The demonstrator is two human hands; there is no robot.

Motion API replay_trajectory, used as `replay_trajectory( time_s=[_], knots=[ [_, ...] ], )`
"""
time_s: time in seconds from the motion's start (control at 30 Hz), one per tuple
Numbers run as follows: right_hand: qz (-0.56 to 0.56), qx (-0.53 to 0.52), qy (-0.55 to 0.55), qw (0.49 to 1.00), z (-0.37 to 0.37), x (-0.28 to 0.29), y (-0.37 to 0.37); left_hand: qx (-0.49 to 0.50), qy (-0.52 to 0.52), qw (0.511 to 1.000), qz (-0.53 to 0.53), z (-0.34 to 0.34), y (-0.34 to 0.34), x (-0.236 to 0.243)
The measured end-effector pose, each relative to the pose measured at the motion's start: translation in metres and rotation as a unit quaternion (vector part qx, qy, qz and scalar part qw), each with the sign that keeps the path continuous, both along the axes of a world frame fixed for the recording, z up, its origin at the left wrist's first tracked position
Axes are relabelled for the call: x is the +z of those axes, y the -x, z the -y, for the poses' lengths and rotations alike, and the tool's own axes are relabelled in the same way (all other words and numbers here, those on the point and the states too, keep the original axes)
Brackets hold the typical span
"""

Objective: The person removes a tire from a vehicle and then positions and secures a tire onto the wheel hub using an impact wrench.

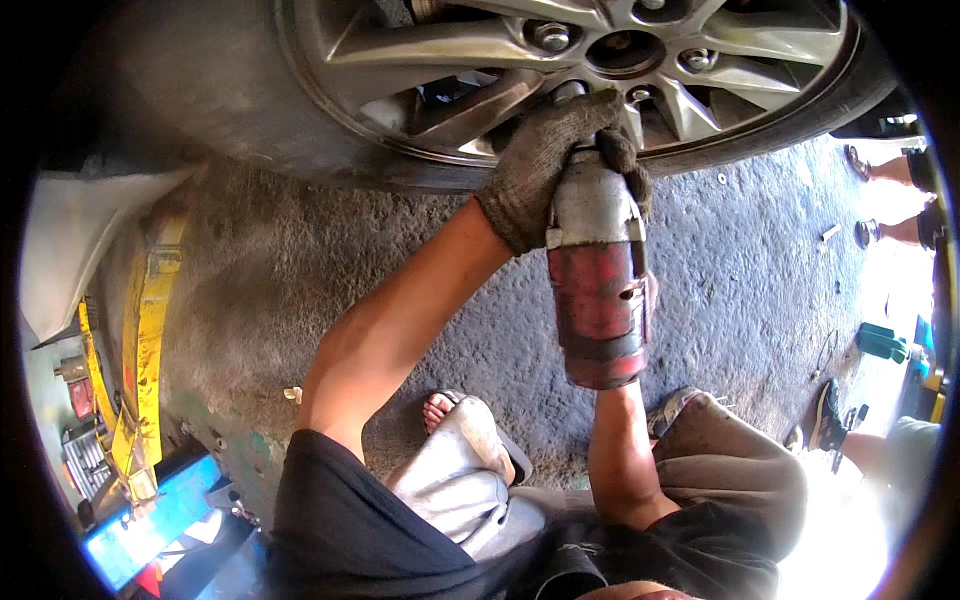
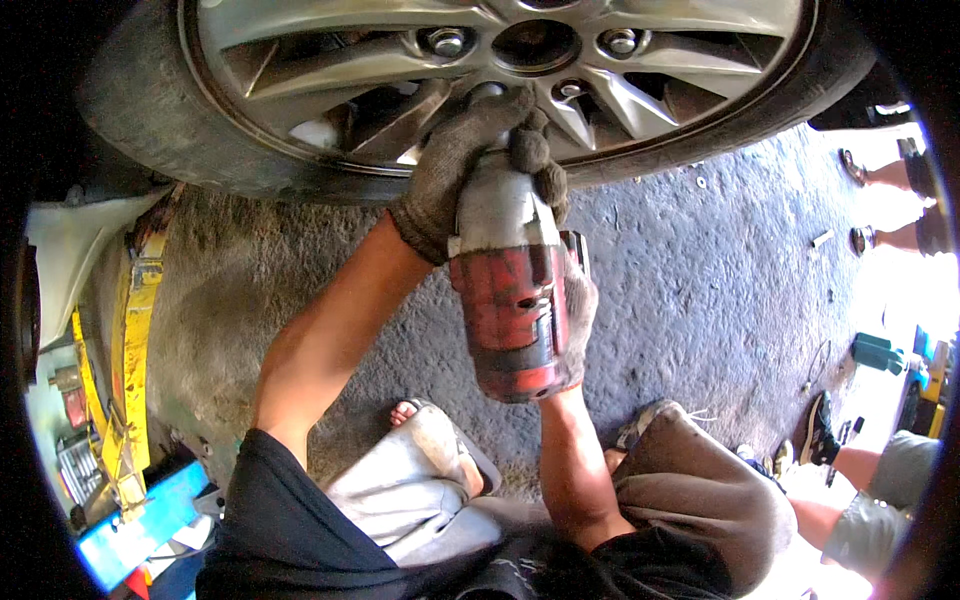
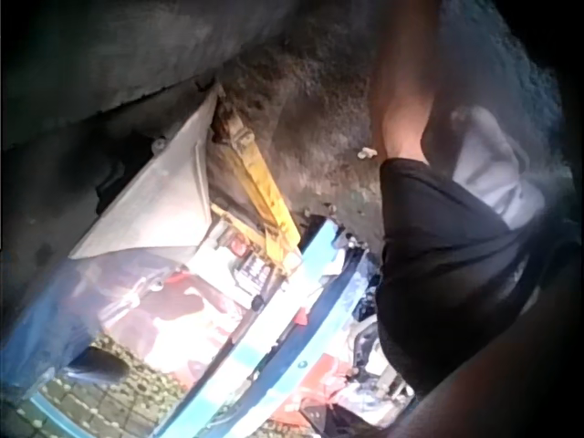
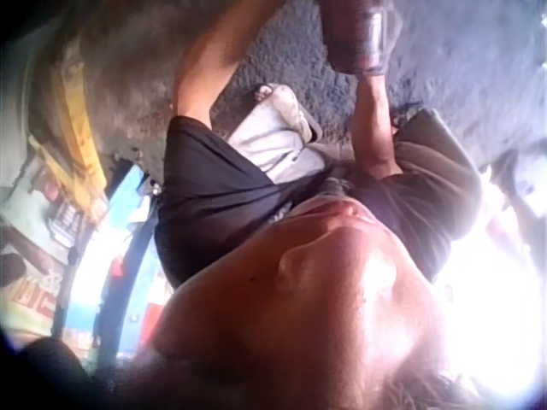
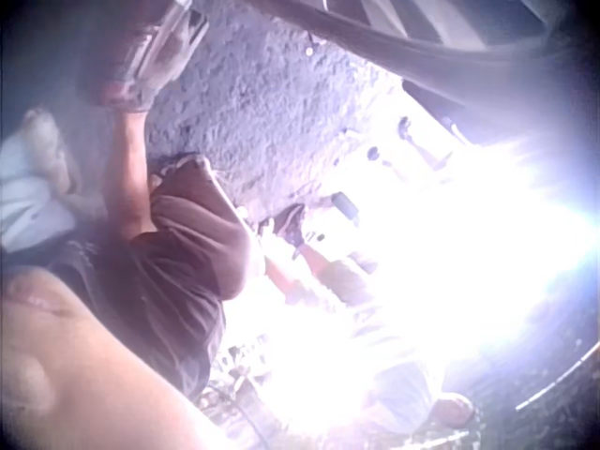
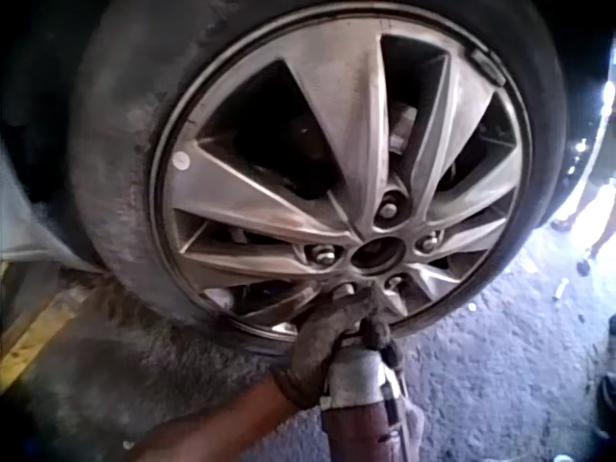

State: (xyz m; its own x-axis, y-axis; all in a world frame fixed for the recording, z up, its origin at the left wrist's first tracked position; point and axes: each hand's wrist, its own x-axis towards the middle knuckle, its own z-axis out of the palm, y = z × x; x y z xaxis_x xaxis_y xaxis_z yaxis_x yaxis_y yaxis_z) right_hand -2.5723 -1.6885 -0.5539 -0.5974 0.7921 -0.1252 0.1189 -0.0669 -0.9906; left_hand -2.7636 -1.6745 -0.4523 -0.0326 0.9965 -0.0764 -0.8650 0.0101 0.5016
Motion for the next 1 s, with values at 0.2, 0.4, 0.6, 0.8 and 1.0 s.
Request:
replay_trajectory(
  time_s=[0.2, 0.4, 0.6, 0.8, 1.0],
  knots=[
    [-0.101, -0.058, 0.025, 0.993, 0.01, 0.018, 0.021, -0.029, 0.038, 0.998, 0.032, -0.001, 0.001, 0.011],
    [-0.253, 0.008, 0.236, 0.938, 0.021, 0.028, 0.028, -0.012, 0.087, 0.995, 0.049, -0.001, 0.002, 0.015],
    [-0.223, -0.015, 0.15, 0.963, 0.02, 0.015, 0.023, -0.017, 0.076, 0.997, 0.015, -0.004, 0.001, 0.017],
    [-0.217, -0.104, 0.084, 0.967, 0.039, 0.029, 0.032, 0.03, 0.119, 0.992, 0.013, 0.003, -0.008, 0.017],
    [-0.064, -0.132, -0.068, 0.987, 0.05, 0.068, 0.002, 0.007, 0.132, 0.952, -0.275, 0.037, -0.057, 0.058]
  ],
)
